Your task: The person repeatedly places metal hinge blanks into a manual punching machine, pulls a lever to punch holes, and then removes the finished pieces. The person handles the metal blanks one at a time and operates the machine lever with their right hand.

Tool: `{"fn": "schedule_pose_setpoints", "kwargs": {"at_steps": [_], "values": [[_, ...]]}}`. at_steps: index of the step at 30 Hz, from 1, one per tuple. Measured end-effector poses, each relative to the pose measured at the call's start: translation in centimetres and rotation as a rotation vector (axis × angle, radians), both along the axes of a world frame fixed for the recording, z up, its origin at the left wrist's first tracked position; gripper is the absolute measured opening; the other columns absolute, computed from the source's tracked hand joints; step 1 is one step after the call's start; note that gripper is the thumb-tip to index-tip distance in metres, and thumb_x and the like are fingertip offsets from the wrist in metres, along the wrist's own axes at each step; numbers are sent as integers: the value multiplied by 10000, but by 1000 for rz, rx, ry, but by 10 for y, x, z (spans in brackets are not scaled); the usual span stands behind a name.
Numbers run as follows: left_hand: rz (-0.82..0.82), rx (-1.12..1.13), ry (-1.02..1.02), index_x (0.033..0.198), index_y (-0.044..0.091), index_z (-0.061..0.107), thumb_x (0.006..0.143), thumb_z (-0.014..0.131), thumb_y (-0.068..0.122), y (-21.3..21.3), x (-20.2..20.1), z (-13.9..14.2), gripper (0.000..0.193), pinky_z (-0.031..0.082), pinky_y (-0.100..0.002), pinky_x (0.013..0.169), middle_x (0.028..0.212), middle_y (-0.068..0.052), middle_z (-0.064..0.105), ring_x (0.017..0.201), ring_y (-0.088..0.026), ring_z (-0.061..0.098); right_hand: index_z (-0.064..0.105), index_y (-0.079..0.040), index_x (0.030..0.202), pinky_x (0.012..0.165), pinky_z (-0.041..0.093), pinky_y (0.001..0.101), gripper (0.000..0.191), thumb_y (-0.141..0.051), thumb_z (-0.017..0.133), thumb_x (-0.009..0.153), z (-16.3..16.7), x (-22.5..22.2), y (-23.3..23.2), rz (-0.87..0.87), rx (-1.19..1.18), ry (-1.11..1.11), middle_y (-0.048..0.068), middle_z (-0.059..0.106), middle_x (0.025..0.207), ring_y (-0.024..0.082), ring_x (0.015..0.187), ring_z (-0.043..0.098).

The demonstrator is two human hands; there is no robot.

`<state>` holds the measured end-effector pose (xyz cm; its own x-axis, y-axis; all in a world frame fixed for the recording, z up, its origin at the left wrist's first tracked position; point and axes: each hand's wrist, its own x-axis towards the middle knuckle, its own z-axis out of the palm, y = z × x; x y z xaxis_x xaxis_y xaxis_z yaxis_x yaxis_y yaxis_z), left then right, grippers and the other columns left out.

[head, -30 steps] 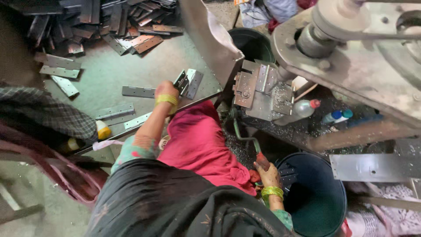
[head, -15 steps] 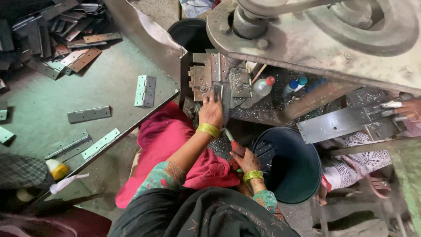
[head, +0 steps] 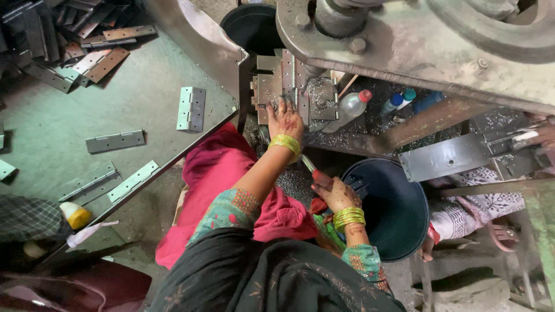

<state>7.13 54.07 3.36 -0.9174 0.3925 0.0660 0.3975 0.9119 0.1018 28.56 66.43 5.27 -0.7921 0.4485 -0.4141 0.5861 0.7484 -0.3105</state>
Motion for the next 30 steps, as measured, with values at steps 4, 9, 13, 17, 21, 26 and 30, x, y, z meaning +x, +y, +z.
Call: {"fn": "schedule_pose_setpoints", "kwargs": {"at_steps": [4,9,13,17,21,26,30], "values": [[-77,69,-113,1420,83,559,960,446,219,-19,4,6,493,114,-639,1206,1623,-130,380,1529,-311,288,676,-71,1172,924,533,518,767,-709,719,749,-58,11,-3,-58,29,8,218,711,1194,434,1133,664],[-100,67,-51,1483,92,508,972,430,218,-33,0,15,532,108,-635,1219,1598,-119,395,1508,-310,306,655,-94,1243,944,516,524,805,-719,718,740,-103,17,-19,-62,-13,176,246,703,1196,448,1153,642],[-159,-89,-139,1486,108,466,965,429,263,-16,-15,5,546,87,-631,1209,1645,-124,304,1549,-321,209,648,-79,1234,935,526,509,808,-699,728,722,-70,13,15,-29,-21,89,222,710,1189,428,1142,660],[-57,-160,207,1511,-24,483,1007,410,219,0,-26,-9,565,141,-615,1200,1640,-169,348,1539,-309,239,661,-50,1239,930,538,511,803,-706,703,777,-59,13,18,-5,25,52,234,734,1159,426,1127,686],[-187,-133,4,1435,-2,515,974,423,213,-4,-25,-14,517,125,-613,1202,1617,-187,346,1527,-345,245,615,-48,1299,906,531,515,869,-698,753,740,-83,23,-18,-54,81,191,263,700,1154,452,1102,661],[-240,45,58,1151,29,740,940,492,187,-18,-18,-12,362,146,-599,1221,1550,-210,494,1486,-341,379,709,-85,1192,929,534,508,768,-707,727,743,-73,17,-1,-76,-14,53,230,726,1172,440,1135,660],[-317,-137,54,1075,38,773,1021,489,197,-23,-17,-15,330,127,-613,1312,1364,-211,665,1483,-361,450,706,-84,1165,914,547,504,767,-727,716,746,-66,13,9,-51,8,4,218,737,1143,422,1102,693]]}}
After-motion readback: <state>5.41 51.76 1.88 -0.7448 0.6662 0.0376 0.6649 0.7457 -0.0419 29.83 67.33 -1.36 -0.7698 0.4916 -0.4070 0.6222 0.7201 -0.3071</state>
